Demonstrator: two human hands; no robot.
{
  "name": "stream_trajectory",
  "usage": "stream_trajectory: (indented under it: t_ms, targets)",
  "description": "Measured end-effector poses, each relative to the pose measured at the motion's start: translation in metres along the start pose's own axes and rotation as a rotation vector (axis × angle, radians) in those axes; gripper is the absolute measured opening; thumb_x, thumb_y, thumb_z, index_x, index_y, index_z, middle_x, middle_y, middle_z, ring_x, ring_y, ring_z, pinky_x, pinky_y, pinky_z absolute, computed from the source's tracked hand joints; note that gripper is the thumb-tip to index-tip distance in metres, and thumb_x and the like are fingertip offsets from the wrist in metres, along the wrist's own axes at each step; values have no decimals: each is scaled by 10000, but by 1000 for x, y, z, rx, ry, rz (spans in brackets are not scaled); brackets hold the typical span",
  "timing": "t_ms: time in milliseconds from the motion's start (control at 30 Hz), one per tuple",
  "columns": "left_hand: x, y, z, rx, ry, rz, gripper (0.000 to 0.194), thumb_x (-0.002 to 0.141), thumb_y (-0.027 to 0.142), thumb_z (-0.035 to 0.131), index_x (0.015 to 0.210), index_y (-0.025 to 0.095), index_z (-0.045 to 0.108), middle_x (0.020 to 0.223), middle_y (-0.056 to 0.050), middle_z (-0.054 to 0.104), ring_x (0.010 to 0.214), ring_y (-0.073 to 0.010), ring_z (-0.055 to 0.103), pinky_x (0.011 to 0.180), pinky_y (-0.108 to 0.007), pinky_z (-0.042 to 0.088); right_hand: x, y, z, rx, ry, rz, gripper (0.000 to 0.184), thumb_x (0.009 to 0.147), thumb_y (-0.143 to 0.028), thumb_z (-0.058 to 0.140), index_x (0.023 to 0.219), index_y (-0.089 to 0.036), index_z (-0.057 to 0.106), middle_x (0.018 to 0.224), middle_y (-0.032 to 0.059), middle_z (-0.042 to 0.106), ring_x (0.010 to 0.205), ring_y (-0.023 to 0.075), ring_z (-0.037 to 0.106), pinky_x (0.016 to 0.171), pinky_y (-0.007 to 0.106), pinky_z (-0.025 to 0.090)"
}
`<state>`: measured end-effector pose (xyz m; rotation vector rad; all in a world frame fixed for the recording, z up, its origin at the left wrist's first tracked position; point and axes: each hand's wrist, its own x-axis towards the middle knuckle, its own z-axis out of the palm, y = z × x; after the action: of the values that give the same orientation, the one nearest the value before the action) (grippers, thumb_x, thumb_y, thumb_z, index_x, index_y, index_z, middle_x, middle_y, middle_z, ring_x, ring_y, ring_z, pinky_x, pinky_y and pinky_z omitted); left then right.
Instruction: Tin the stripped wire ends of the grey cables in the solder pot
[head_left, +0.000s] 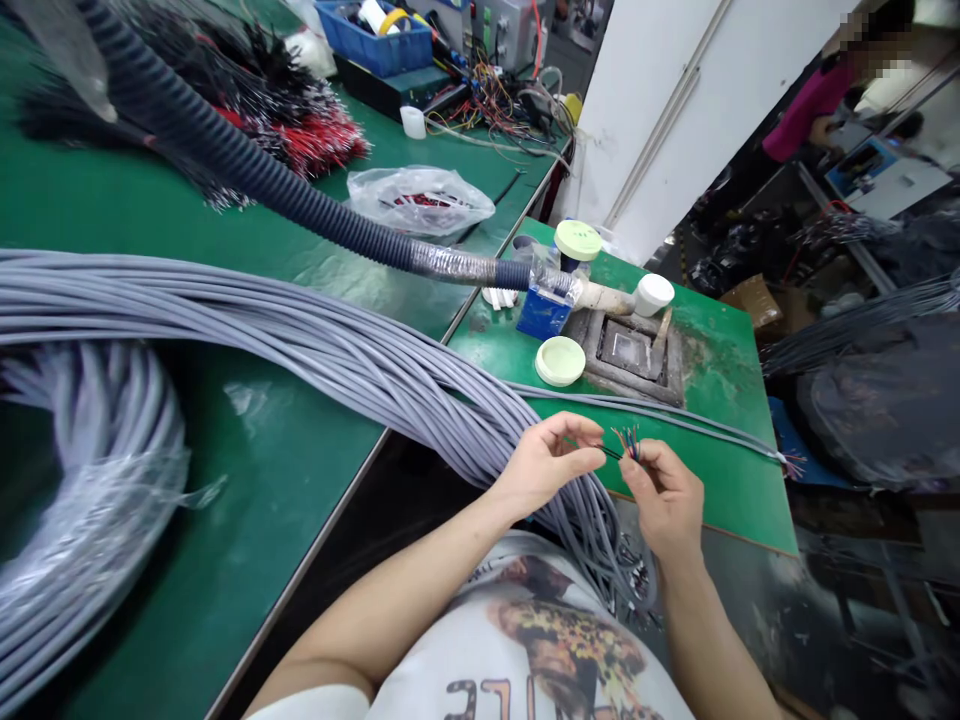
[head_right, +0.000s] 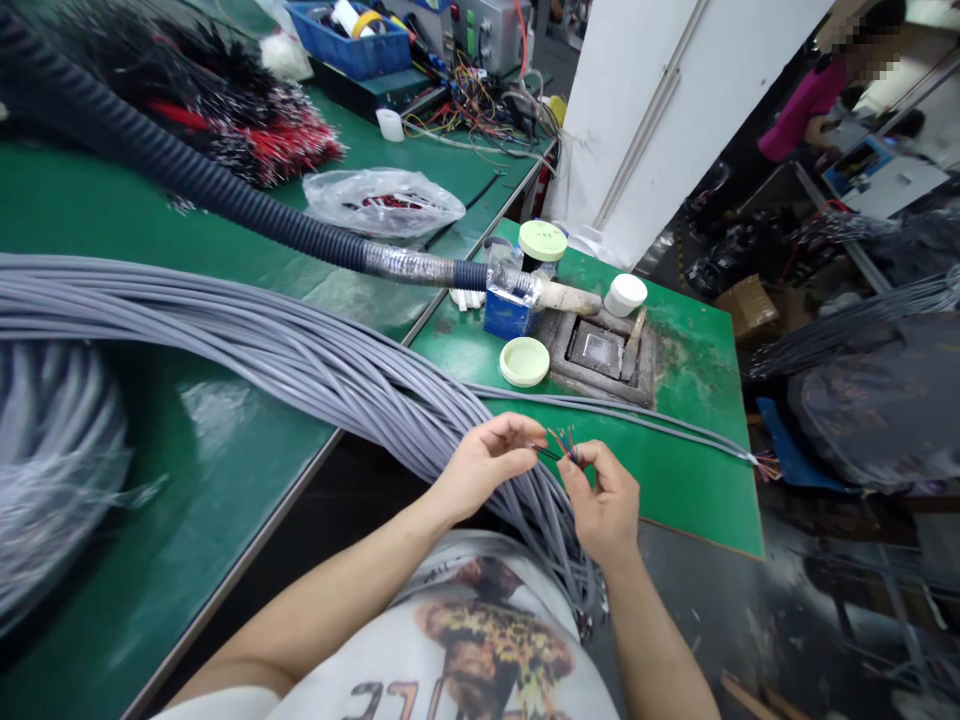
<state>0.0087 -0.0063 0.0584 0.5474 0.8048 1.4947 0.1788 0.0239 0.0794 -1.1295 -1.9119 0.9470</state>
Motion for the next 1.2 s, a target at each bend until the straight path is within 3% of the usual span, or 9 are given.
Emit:
stream_trajectory:
  t_ms: [233,433,533,733,900,933,1067,1133,1200]
  targets:
    - [-5,-18,12,26,72,24,253,625,330,810,678,137,656,641,12,618,595,-85,514,608,-222,405,2,-3,7,37,92,-35,39,842,-214,619,807,-207,603,745,-24,576,688,118,523,645,230,426]
    - [-9,-28,7,120,-87,-16,293,664,369,783,707,131,617,645,18,552,577,-78,450,565,-222,355,4,-3,7,31,51,-76,43,847,-199,603,805,-206,600,745,-18,561,701,123,513,650,238,417]
    - [-8,-24,2,172,-117,42,297,702,388,755,772,140,608,703,8,553,633,-95,471,614,-234,378,4,-3,6,-14,10,-96,52,851,-196,593,800,-205,587,739,-19,541,699,124,493,646,246,397]
    - [-4,-3,-8,481,-77,301,304,854,388,586,655,159,580,659,-4,519,670,-127,465,668,-262,379,3,-1,6,-75,-81,-110,52,850,-205,591,798,-208,587,752,-13,557,720,135,507,676,264,398]
    - [3,17,-28,345,254,427,321,850,415,591,641,174,562,638,9,521,645,-122,484,649,-247,394,5,4,-8,-29,60,13,69,830,-261,630,801,-202,608,719,-18,549,650,124,486,609,249,388]
    - [2,19,-29,356,263,436,301,865,408,575,676,174,579,662,5,537,663,-124,500,670,-251,404,6,5,-11,-11,96,51,82,827,-275,636,803,-200,613,705,-21,543,628,118,472,586,243,379]
    - [-3,15,-22,709,-69,420,321,765,457,692,932,185,658,830,-45,636,779,-174,556,717,-290,432,12,2,-10,23,81,99,123,823,-301,645,777,-192,612,681,-24,538,621,114,465,578,234,385]
    - [-5,8,-16,871,-158,504,390,712,468,739,968,188,652,857,-57,664,806,-191,560,736,-306,426,13,-1,-5,26,54,87,120,825,-299,641,779,-192,613,689,-23,545,631,115,480,592,235,397]
    - [-4,3,-13,982,-212,601,261,789,415,684,905,184,651,809,-54,677,763,-179,556,735,-311,410,12,-4,-2,16,34,69,115,827,-297,638,785,-192,616,693,-21,552,635,118,494,599,238,404]
